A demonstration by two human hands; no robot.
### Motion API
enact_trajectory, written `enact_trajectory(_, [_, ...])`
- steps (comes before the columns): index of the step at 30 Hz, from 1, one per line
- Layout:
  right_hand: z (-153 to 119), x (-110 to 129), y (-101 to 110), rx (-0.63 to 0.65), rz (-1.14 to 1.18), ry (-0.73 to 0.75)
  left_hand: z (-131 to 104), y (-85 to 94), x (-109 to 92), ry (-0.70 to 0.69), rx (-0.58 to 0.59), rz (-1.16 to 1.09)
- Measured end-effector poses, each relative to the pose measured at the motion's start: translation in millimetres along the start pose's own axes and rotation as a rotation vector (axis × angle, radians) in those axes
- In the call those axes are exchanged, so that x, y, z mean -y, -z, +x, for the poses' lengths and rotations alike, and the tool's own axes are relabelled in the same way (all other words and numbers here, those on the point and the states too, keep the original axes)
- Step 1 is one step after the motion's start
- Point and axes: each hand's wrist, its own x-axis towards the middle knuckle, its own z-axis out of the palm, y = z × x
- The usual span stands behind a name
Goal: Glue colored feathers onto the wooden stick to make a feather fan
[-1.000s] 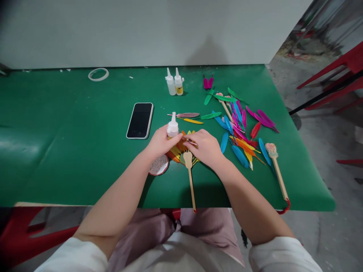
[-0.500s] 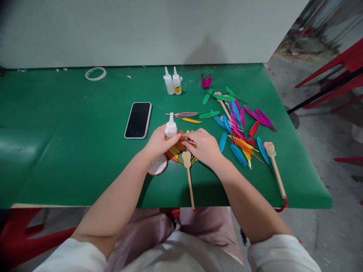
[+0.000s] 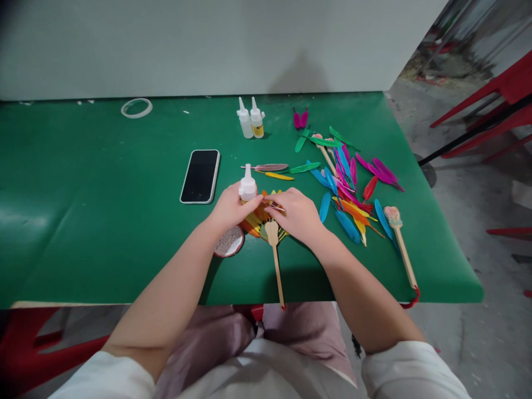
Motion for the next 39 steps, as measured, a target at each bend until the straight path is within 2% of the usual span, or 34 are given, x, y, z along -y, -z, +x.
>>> enact_trajectory(16, [0.7, -0.3, 0.1, -0.016, -0.003, 0.000, 1.5, -0.5, 2.2, -0.047, 0.009, 0.080])
enact_trajectory(35, [0.0, -1.0, -0.3, -0.037, 0.015, -0.005, 0.4, 2.3, -1.8, -0.032, -0.038, -0.030])
enact_trajectory(39, [0.3, -0.8, -0.6, -0.025, 0.010, -0.006, 0.4, 1.3, -1.8, -0.029, -0.016, -0.030])
